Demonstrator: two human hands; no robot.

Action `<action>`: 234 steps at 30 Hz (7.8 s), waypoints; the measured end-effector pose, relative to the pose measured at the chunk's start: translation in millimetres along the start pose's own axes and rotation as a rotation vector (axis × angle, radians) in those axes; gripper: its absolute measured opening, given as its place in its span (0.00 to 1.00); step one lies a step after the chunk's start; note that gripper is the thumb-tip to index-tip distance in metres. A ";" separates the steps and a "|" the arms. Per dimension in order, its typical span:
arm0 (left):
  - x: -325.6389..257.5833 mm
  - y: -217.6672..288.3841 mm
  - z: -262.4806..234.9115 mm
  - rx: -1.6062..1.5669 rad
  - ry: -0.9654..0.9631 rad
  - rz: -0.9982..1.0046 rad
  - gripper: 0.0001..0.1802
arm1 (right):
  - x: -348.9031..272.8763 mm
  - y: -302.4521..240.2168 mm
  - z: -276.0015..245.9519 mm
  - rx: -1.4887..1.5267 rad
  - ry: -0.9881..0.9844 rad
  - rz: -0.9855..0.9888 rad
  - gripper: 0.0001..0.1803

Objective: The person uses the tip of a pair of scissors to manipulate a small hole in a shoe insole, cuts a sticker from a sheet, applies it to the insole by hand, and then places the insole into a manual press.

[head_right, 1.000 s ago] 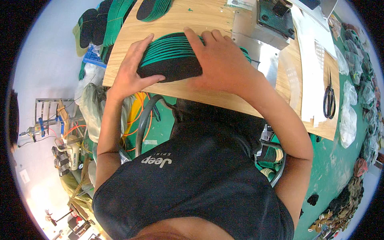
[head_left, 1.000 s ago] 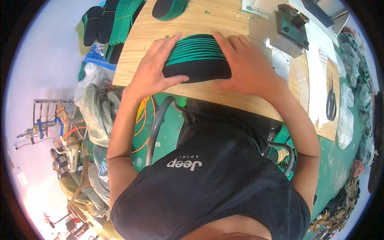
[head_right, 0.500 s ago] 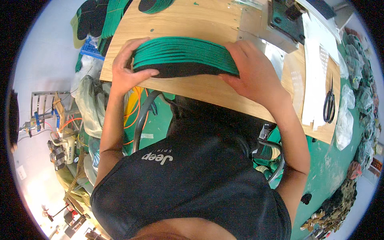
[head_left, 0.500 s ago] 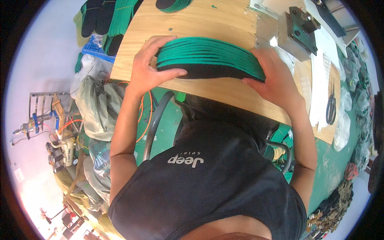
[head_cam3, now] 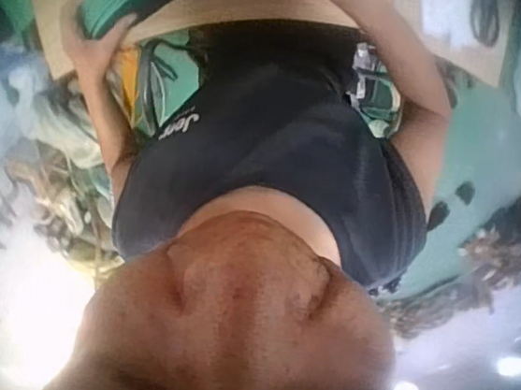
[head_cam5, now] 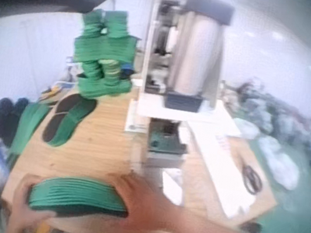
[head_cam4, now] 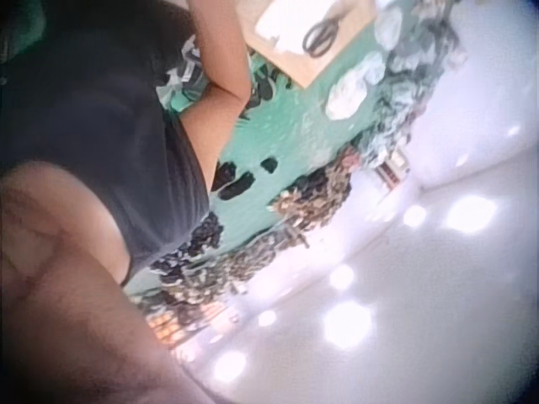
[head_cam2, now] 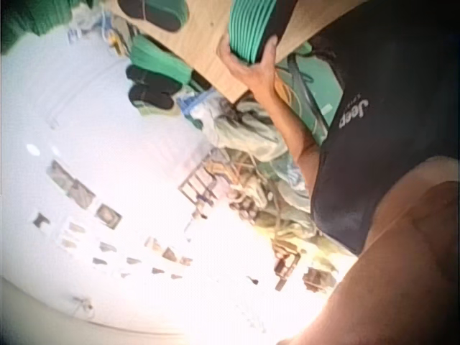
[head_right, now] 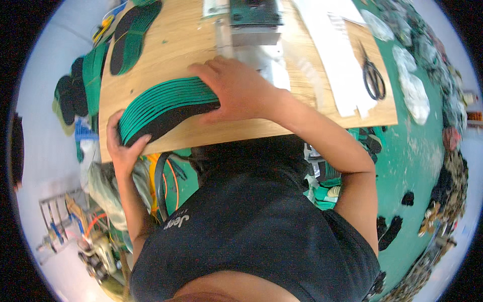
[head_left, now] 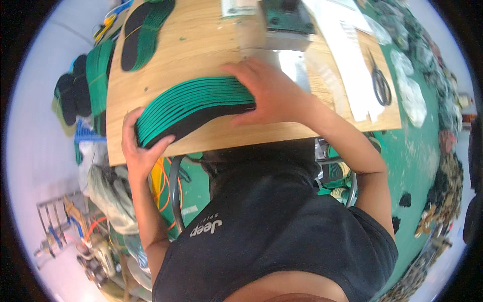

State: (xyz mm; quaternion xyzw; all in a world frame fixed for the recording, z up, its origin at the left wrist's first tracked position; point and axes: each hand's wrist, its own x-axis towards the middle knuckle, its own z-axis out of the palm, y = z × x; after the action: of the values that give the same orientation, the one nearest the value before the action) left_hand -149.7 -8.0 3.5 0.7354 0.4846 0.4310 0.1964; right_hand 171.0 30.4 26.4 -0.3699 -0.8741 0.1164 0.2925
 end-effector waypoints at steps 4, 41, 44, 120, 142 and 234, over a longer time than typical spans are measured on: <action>4.3 9.8 -0.7 0.067 -0.076 0.039 0.45 | -8.1 3.9 5.9 0.037 -0.063 0.029 0.36; 138.5 -71.6 -19.9 -0.004 0.067 -0.017 0.24 | -108.5 -43.8 -168.1 -0.243 -0.068 0.374 0.32; 189.5 -110.4 -24.9 -0.057 0.062 -0.373 0.26 | -148.8 -21.4 -218.9 -0.324 0.179 0.665 0.31; 12.1 64.3 65.7 -0.986 0.260 -0.142 0.40 | -27.1 -62.7 19.6 0.547 -0.839 -0.240 0.12; 23.6 42.3 54.4 -0.808 0.513 0.005 0.57 | 13.5 -82.5 -22.7 0.251 0.187 -0.014 0.39; 22.9 19.6 30.4 0.049 -0.205 0.320 0.41 | -81.9 -1.6 -37.6 0.046 -0.046 0.186 0.36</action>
State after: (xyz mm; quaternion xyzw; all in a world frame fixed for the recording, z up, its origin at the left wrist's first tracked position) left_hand -110.3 7.2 10.8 0.8477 0.3494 0.3676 0.1556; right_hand 238.0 -29.8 22.4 -0.4397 -0.8396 0.1717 0.2689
